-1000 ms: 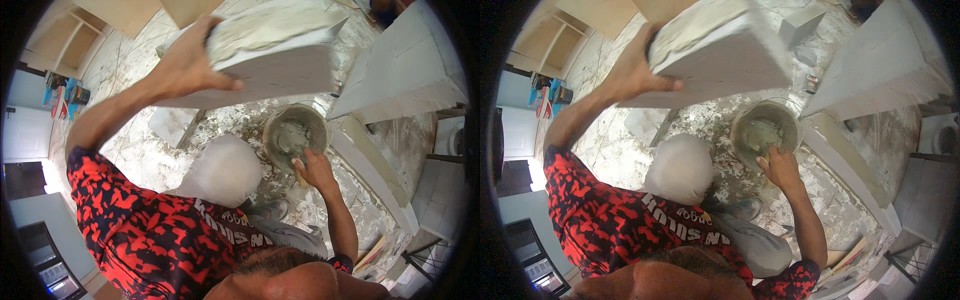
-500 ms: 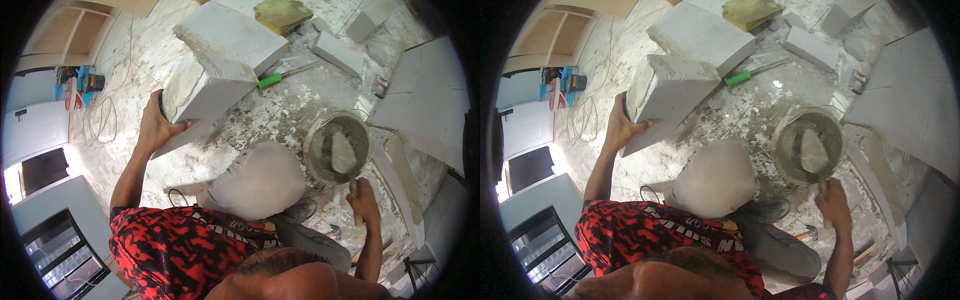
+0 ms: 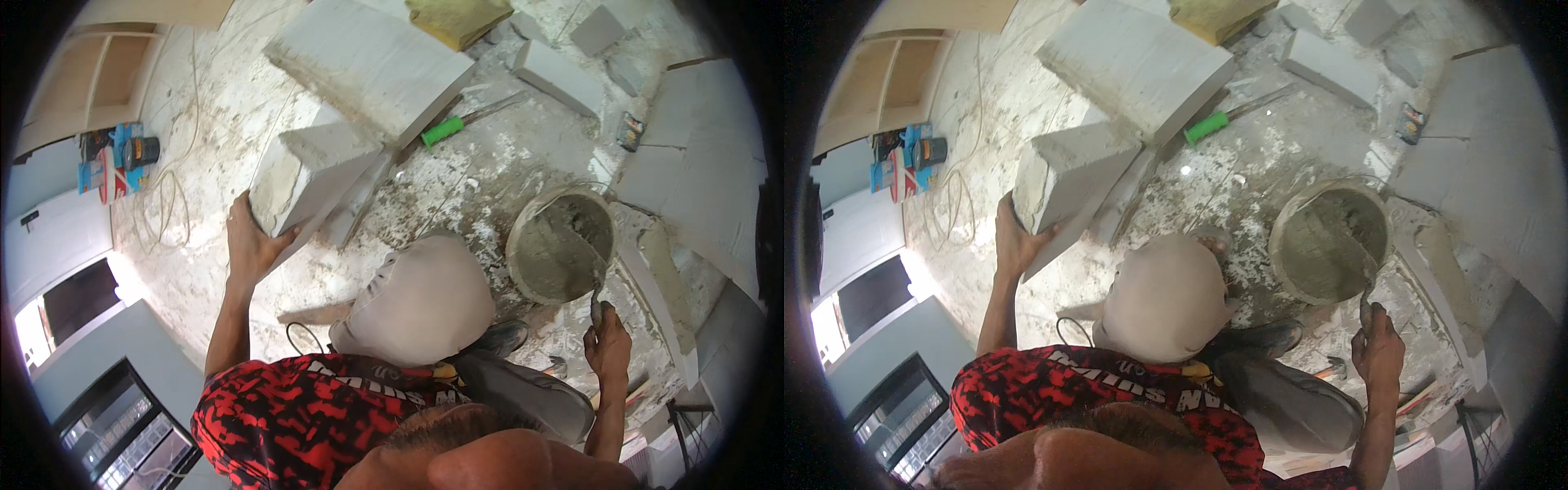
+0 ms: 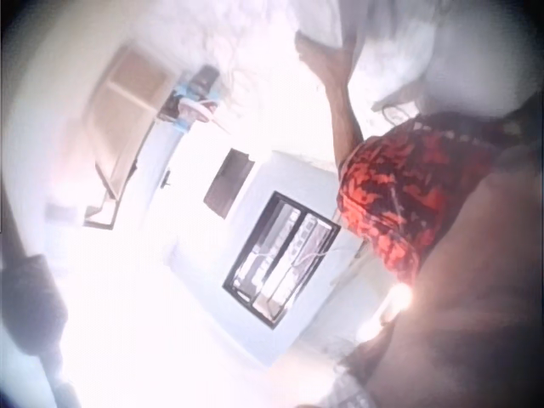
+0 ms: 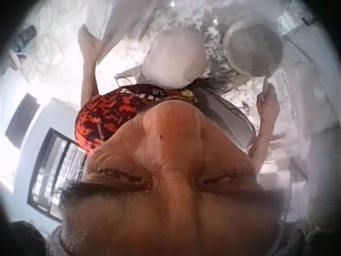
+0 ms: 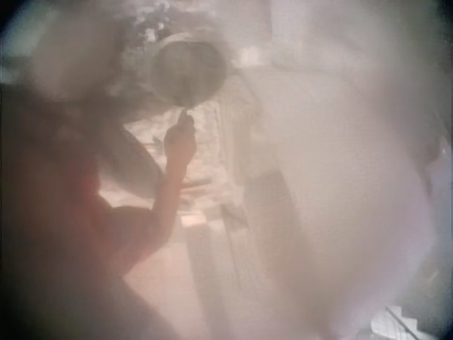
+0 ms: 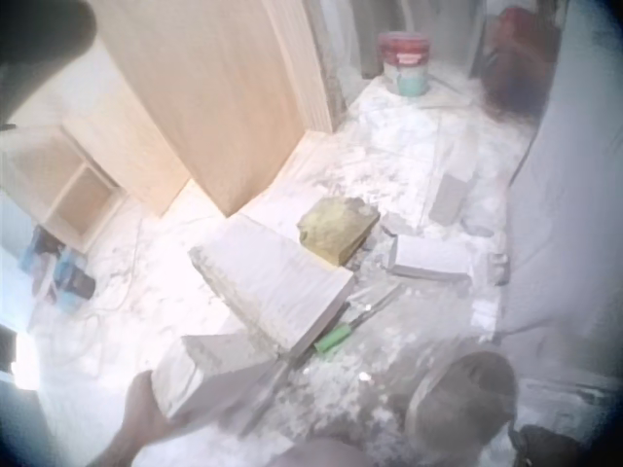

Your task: The person applies mortar to a low ledge using a trowel, mixes mortar in a bucket, and then coats building blocks with mortar before positioning them onto the ledge.

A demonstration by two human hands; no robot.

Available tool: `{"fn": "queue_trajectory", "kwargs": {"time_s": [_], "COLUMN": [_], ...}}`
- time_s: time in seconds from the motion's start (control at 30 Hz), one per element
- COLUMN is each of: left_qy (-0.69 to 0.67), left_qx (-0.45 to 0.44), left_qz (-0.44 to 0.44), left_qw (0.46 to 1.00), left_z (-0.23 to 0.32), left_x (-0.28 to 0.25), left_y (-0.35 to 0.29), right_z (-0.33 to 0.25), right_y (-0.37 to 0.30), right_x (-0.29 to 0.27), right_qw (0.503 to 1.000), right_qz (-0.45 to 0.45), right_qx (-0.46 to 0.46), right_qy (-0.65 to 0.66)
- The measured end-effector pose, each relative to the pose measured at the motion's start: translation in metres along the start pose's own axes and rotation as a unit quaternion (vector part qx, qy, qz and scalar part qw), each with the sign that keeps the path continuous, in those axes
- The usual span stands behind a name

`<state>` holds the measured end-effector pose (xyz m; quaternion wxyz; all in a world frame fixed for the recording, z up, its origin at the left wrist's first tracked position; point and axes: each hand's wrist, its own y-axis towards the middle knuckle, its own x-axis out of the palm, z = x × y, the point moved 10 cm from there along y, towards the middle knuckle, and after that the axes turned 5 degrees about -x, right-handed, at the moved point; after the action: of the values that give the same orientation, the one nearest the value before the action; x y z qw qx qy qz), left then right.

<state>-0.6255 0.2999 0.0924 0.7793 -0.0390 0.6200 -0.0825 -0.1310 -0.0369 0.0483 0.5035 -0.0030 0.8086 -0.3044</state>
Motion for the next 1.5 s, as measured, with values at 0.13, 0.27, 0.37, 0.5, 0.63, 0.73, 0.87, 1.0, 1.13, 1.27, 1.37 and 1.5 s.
{"fn": "queue_trajectory", "kwargs": {"time_s": [0.13, 0.27, 0.37, 0.5, 0.63, 0.73, 0.87, 1.0, 1.13, 1.27, 1.37, 1.5], "left_qy": [-0.026, -0.028, -0.059, -0.089, 0.012, 0.05, 0.072, 0.073, 0.08, 0.068, 0.051, 0.054], "left_qx": [0.01, -0.004, -0.03, -0.056, -0.044, -0.06, -0.08, -0.092, -0.073, -0.101, -0.096, -0.078], "left_qz": [0.02, -0.008, -0.006, 0.001, 0.018, 0.003, -0.01, -0.014, -0.006, -0.019, -0.019, -0.015], "left_qw": [0.999, 1.0, 0.998, 0.994, 0.999, 0.997, 0.994, 0.993, 0.994, 0.992, 0.994, 0.995], "left_z": [-0.006, 0.004, -0.008, -0.021, -0.021, -0.017, -0.018, -0.02, -0.019, -0.024, -0.023, -0.025], "left_x": [-0.001, -0.015, -0.019, -0.011, 0.017, 0.031, 0.036, 0.039, 0.039, 0.042, 0.042, 0.043], "left_y": [-0.005, -0.009, -0.013, -0.012, -0.016, -0.015, -0.015, -0.014, -0.012, -0.013, -0.014, -0.012], "right_z": [-0.01, -0.059, -0.132, -0.238, -0.303, -0.328, -0.34, -0.342, -0.342, -0.348, -0.358, -0.352], "right_y": [0.015, 0.041, 0.082, 0.133, 0.162, 0.162, 0.159, 0.154, 0.189, 0.189, 0.175, 0.218], "right_x": [-0.018, -0.03, -0.03, -0.004, 0.039, 0.069, 0.083, 0.12, 0.175, 0.159, 0.147, 0.192], "right_qw": [0.997, 0.977, 0.963, 0.922, 0.885, 0.888, 0.88, 0.866, 0.893, 0.884, 0.873, 0.88], "right_qz": [-0.026, 0.009, 0.025, 0.004, 0.019, -0.072, -0.125, -0.123, -0.161, -0.213, -0.164, -0.189], "right_qx": [-0.009, -0.067, -0.187, -0.315, -0.378, -0.368, -0.383, -0.405, -0.31, -0.288, -0.325, -0.304], "right_qy": [0.072, 0.202, 0.19, 0.223, 0.273, 0.266, 0.252, 0.264, 0.283, 0.299, 0.325, 0.311]}}
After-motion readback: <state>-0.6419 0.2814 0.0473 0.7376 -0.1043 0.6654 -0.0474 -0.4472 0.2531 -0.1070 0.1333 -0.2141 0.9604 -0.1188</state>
